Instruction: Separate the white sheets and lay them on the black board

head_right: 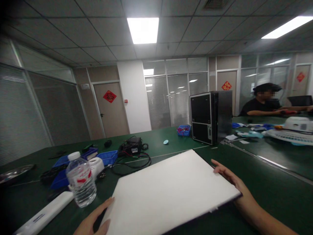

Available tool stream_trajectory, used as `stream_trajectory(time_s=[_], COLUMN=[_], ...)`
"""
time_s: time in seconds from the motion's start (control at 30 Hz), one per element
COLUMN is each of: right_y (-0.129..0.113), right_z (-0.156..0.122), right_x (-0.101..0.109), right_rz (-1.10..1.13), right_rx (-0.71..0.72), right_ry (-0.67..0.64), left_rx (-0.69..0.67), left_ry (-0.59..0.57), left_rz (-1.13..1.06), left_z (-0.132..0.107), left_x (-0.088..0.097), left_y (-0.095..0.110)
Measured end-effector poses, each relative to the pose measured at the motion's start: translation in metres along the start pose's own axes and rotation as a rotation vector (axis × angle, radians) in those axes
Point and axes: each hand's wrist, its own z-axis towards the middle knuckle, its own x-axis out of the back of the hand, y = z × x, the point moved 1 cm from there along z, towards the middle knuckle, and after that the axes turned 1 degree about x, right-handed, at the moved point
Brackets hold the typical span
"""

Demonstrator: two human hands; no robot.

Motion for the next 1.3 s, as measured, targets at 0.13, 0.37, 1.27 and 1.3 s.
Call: stream_trajectory(time_s=[0.13, 0.37, 1.27, 1.3], right_y=[0.009, 0.018, -0.026, -0.025], right_z=[0.002, 0.005, -0.050, -0.055], right_x=[0.001, 0.010, -0.029, -0.034], right_rz=[0.097, 0.084, -0.952, -0.953], right_rx=[-0.015, -0.061, 1.316, 1.334], right_ry=[0.015, -0.007, -0.013, -0.065], left_rx=[0.108, 0.048, -0.249, -0.257], left_ry=[-0.027, -0.129, 0.172, 0.193], left_rz=[-0.256, -0.508, -0.260, -0.236], left_z=[0.005, 0.007, -0.008, -0.010], left_x=[0.004, 0.017, 0.011, 0.010], left_y=[-0.006, 0.003, 0.021, 0.023])
